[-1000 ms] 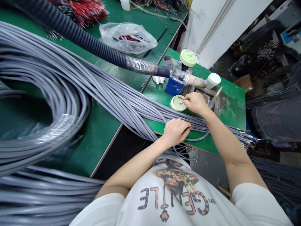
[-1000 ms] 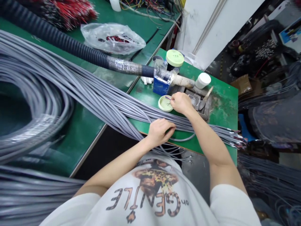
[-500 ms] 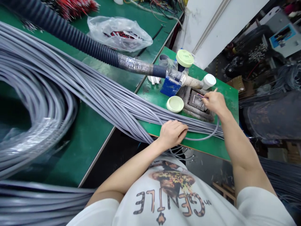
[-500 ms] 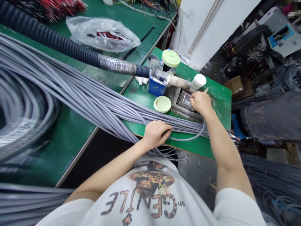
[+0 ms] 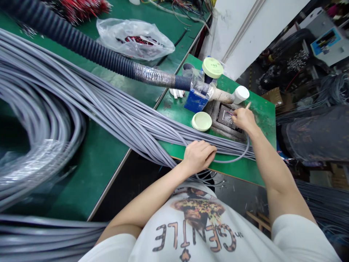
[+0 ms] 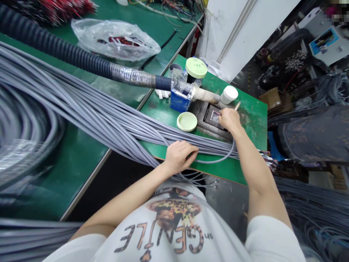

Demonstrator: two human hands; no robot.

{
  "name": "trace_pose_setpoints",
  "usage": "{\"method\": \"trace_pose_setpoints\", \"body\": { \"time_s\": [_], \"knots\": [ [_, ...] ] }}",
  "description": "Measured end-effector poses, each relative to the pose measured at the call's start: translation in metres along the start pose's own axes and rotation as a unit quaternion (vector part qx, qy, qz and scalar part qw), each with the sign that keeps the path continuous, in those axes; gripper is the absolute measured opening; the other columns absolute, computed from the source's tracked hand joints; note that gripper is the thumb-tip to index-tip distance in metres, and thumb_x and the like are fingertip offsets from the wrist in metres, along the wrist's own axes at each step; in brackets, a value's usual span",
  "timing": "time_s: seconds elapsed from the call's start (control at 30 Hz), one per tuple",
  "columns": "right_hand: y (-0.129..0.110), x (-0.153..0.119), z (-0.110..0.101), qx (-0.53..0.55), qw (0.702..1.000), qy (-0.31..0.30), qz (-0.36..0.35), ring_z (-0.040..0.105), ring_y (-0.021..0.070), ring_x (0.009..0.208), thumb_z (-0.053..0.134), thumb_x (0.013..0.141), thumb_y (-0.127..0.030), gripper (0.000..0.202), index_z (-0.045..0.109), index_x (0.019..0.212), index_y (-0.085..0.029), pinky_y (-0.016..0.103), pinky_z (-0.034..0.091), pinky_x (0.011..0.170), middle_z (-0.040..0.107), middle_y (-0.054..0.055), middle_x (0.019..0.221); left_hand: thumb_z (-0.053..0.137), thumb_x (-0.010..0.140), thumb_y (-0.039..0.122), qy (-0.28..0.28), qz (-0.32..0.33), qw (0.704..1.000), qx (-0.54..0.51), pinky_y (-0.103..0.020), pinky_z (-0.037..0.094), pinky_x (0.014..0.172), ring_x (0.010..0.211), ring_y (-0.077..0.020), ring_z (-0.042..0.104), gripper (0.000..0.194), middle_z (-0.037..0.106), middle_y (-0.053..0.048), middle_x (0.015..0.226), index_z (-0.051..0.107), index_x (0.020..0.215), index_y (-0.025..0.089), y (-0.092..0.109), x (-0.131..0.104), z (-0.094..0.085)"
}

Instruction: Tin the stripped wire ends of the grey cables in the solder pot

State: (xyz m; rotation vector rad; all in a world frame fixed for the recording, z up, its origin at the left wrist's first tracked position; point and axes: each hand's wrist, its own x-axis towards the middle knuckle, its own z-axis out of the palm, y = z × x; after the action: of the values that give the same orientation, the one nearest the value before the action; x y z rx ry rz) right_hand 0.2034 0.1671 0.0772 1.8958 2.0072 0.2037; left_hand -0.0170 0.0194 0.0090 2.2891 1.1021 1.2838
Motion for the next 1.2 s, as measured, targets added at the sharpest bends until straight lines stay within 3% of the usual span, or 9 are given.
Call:
{"method": "trace_pose_setpoints", "body": {
  "time_s": [0.47,0.6,0.73,0.83,0.93,1.0,1.07,1.13,1.2],
  "knots": [
    [0.004,0.0,0.0,0.032,0.999,0.015,0.005,0.066,0.0287,0.086,0.05,0.081,-0.027,0.031,0.074,0.092,-0.013,0.034,0.046,0.072,0.073,0.016,0.089,0.05,0.09,0.024,0.004,0.002,1.0,-0.003,-0.031,0.03,0.061,0.066,-0.0131,0.054,0.015,0.066,-0.001,0.071,0.065,0.088,0.018,-0.001,0.0,0.002],
    [0.017,-0.018,-0.012,0.164,0.983,0.076,-0.016,0.062,0.021,0.067,0.055,0.078,-0.031,0.025,0.074,0.077,-0.014,0.028,0.04,0.06,0.068,0.007,0.068,0.052,0.089,0.023,0.004,-0.006,1.0,-0.018,-0.032,0.031,0.061,0.067,-0.0134,0.055,0.014,0.067,-0.002,0.073,0.066,0.088,0.018,-0.001,-0.001,0.001],
    [0.018,-0.064,-0.035,0.373,0.918,0.127,-0.048,0.047,0.0118,0.051,0.059,0.078,-0.037,0.026,0.068,0.066,-0.015,0.025,0.031,0.051,0.053,-0.002,0.053,0.056,0.087,0.023,0.023,-0.071,0.988,-0.139,-0.03,0.036,0.065,0.07,-0.0137,0.057,0.013,0.07,-0.003,0.076,0.068,0.085,0.018,0.007,0.004,-0.003],
    [0.003,-0.101,-0.05,0.459,0.873,0.154,-0.06,0.044,0.0102,0.053,0.062,0.079,-0.034,0.023,0.064,0.064,-0.016,0.024,0.032,0.051,0.05,-0.003,0.057,0.064,0.083,0.026,0.054,-0.213,0.908,-0.357,-0.027,0.042,0.066,0.069,-0.0124,0.057,0.01,0.069,-0.003,0.076,0.069,0.083,0.018,0.018,0.015,0.0],
    [-0.015,-0.126,-0.059,0.506,0.843,0.171,-0.067,0.044,0.0096,0.054,0.063,0.08,-0.031,0.022,0.062,0.063,-0.016,0.024,0.032,0.052,0.05,-0.003,0.059,0.073,0.074,0.029,0.058,-0.342,0.734,-0.583,-0.023,0.044,0.063,0.068,-0.0103,0.059,0.02,0.068,-0.001,0.077,0.069,0.09,0.018,0.03,0.032,0.01],
    [-0.026,-0.134,-0.062,0.523,0.83,0.18,-0.072,0.045,0.0095,0.055,0.064,0.08,-0.029,0.02,0.063,0.065,-0.016,0.024,0.033,0.052,0.052,-0.002,0.06,0.079,0.067,0.028,0.058,-0.364,0.621,-0.691,-0.021,0.044,0.061,0.07,-0.0098,0.06,0.03,0.068,0.0,0.08,0.068,0.094,0.02,0.038,0.044,0.017],
    [-0.033,-0.137,-0.062,0.537,0.821,0.181,-0.074,0.048,0.0102,0.057,0.063,0.08,-0.027,0.017,0.065,0.067,-0.016,0.024,0.035,0.052,0.055,-0.002,0.062,0.081,0.063,0.028,0.069,-0.367,0.54,-0.755,-0.02,0.044,0.06,0.067,-0.0081,0.059,0.034,0.066,0.001,0.078,0.067,0.093,0.021,0.045,0.054,0.023],
    [-0.036,-0.139,-0.061,0.556,0.81,0.173,-0.069,0.052,0.0114,0.059,0.063,0.081,-0.027,0.016,0.067,0.069,-0.017,0.023,0.039,0.054,0.059,-0.001,0.064,0.082,0.061,0.029,0.088,-0.374,0.502,-0.775,-0.02,0.044,0.06,0.061,-0.0057,0.055,0.032,0.063,0.003,0.074,0.065,0.086,0.02,0.049,0.062,0.025],
    [-0.037,-0.141,-0.058,0.589,0.791,0.158,-0.057,0.055,0.012,0.059,0.063,0.082,-0.03,0.016,0.068,0.072,-0.018,0.024,0.042,0.054,0.061,0.0,0.065,0.081,0.062,0.03,0.1,-0.383,0.499,-0.771,-0.021,0.043,0.06,0.058,-0.0044,0.051,0.029,0.06,0.004,0.072,0.062,0.081,0.018,0.051,0.067,0.025]
  ]
}}
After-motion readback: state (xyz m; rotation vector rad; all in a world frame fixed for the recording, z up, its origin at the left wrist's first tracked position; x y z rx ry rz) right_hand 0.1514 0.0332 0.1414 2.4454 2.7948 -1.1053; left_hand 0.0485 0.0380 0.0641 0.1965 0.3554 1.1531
